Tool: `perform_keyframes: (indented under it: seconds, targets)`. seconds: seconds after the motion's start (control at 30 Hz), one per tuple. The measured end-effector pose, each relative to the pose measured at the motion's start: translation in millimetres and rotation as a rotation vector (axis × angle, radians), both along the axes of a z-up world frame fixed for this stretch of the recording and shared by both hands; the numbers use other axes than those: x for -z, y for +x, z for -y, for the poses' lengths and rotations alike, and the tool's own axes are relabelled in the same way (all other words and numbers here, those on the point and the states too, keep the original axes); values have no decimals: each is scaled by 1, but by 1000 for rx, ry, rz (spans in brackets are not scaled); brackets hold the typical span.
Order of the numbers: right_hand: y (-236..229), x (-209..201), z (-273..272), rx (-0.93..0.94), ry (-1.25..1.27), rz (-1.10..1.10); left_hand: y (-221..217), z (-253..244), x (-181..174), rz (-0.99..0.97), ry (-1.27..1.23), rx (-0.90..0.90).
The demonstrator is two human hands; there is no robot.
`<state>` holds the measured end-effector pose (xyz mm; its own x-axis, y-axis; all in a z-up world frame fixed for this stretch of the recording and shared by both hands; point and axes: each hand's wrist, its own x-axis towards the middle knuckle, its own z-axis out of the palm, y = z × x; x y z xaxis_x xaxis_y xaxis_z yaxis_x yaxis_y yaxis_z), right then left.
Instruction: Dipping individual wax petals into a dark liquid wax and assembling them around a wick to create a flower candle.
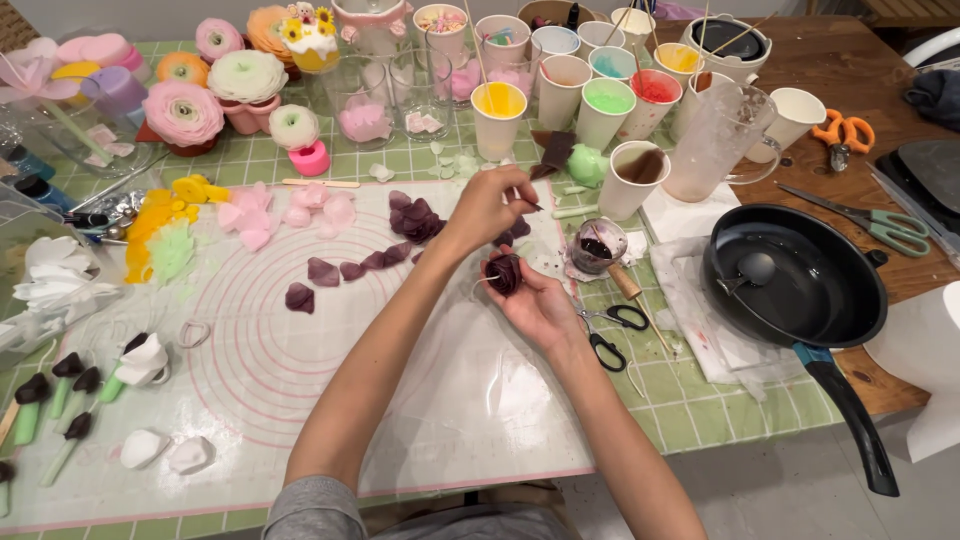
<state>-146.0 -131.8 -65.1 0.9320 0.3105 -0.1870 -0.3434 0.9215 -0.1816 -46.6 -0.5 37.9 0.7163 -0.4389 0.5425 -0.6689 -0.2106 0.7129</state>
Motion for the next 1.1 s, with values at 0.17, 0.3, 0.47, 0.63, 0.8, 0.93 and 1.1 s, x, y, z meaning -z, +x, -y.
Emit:
perform_keyframes:
  seconds: [0.17, 0.3, 0.47, 0.63, 0.8, 0.93, 1.1]
  targets:
    - [8, 20, 6, -10, 14, 46, -5, 39, -12, 65, 96, 29]
    - [6, 14, 4, 46, -46, -14, -3, 79, -6, 237, 254, 39]
    - [-4, -4, 5, 29, 9, -22, -12, 118, 4, 380, 502, -3]
    - [-13, -25, 1, -41, 31, 21, -10, 132, 19, 536, 577, -99]
    - [-12, -25, 1, -21, -22, 104, -6, 134, 28, 518, 630, -159]
    - [-14, -29, 0, -7, -33, 57, -3, 132, 28, 500, 627, -144]
    - [0, 3, 7, 41, 4, -37, -2, 118, 11, 378, 475, -124]
